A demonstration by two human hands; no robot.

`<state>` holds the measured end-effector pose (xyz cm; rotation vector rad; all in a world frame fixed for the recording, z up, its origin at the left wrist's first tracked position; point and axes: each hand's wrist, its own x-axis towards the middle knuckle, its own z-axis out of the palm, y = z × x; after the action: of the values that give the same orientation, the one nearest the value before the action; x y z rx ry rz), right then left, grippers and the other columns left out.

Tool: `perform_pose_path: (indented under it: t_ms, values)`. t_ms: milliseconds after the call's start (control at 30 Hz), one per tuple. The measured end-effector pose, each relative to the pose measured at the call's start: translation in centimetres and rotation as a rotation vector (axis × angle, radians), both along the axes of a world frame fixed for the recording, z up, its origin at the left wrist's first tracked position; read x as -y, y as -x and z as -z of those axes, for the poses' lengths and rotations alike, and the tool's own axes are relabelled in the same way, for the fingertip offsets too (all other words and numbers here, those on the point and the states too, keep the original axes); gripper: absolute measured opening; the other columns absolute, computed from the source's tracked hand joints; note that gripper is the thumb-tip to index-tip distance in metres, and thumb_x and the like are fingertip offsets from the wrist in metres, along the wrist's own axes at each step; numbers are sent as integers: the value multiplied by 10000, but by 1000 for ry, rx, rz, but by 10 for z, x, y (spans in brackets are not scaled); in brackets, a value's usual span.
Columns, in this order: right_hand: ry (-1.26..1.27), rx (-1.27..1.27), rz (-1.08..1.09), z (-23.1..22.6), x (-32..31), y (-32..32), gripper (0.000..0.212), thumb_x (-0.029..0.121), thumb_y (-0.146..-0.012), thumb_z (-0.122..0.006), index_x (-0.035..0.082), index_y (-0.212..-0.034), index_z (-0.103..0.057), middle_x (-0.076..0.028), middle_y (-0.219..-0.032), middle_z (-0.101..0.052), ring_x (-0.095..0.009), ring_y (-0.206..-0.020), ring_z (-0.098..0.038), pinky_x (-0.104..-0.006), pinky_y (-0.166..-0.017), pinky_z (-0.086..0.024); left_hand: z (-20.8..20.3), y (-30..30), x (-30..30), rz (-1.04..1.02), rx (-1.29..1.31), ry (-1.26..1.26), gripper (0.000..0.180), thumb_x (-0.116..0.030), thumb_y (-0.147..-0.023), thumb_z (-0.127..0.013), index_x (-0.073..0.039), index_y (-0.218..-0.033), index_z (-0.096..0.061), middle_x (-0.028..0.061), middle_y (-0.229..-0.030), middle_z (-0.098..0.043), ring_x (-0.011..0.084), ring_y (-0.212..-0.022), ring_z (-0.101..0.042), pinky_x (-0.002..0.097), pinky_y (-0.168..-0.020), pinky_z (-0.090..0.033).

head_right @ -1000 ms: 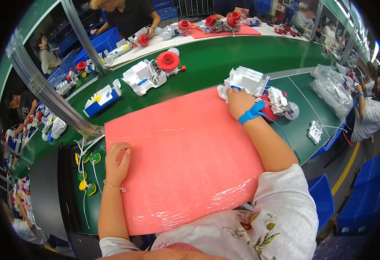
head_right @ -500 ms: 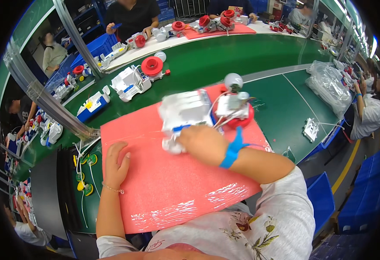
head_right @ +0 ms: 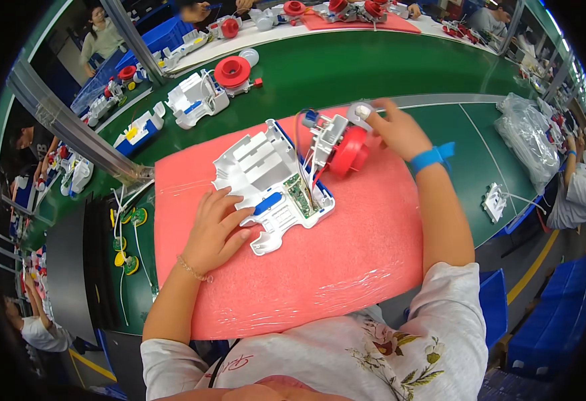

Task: Assembling the internal components and housing of an electronic toy device on a factory production line.

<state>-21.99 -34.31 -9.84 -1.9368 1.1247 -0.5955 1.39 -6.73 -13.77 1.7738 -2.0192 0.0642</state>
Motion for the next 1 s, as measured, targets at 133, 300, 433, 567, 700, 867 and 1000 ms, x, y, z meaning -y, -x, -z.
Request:
perform_pose_path:
  t_ms: [133,300,433,567,700,867,1000]
  values:
    - [-268,180,-282,16,1,-16,609,383,-846,-536,90,-1336,-322,-120,-1140,-514,-175,-966,-534,-282,-757,-461,-1,7,0,11,4,68,196,-242,-740,-644,-96,-870,-628,84,-949,-522,280,-1027,-471,512,-975,-304]
    - [-608,378,-553,23,-11,-19,550,190,-805,-621,35,-1280,-393,-97,-1174,-508,-169,-1071,-505,-297,-898,-419,-23,26,-14,140,-27,-118,216,-245,-680,-705,-85,-772,-593,57,-753,-518,249,-728,-513,378,-694,-428]
    - [-631,494,-575,13,-26,-24,503,110,-789,-625,3,-1241,-429,-89,-1140,-538,-164,-1045,-528,-288,-906,-421,-41,40,-19,236,-96,-260,258,-260,-643,-739,-85,-788,-615,59,-661,-528,243,-633,-524,348,-589,-409]
    - [-600,588,-591,-2,-35,-21,489,88,-766,-636,0,-1213,-460,-94,-1142,-534,-165,-1028,-532,-293,-884,-431,-58,40,-19,124,-202,-244,194,-240,-699,-683,-78,-796,-637,65,-680,-548,249,-661,-540,355,-603,-423]
    - [-221,476,-612,-29,-49,-20,408,108,-722,-680,-4,-1090,-545,-115,-1167,-493,-183,-999,-538,-298,-867,-437,-74,44,-9,31,-303,205,245,-120,-738,-645,-15,-957,-612,129,-902,-575,255,-833,-569,341,-721,-459]
    - [16,353,-798,-58,-74,-33,375,76,-708,-670,7,-1059,-555,-140,-1242,-461,-185,-1019,-525,-308,-906,-408,-82,78,22,-86,-1216,-94,892,-236,-745,-712,-23,-1377,-118,217,-1335,-307,293,-1225,-363,393,-1004,-300]
    - [295,393,-728,-65,-84,-30,336,75,-720,-644,53,-1047,-569,-140,-1241,-464,-213,-1039,-507,-317,-873,-426,-84,78,31,-78,-1206,18,953,-248,-680,-771,-68,-1378,-147,222,-1318,-326,286,-1170,-422,365,-938,-387]
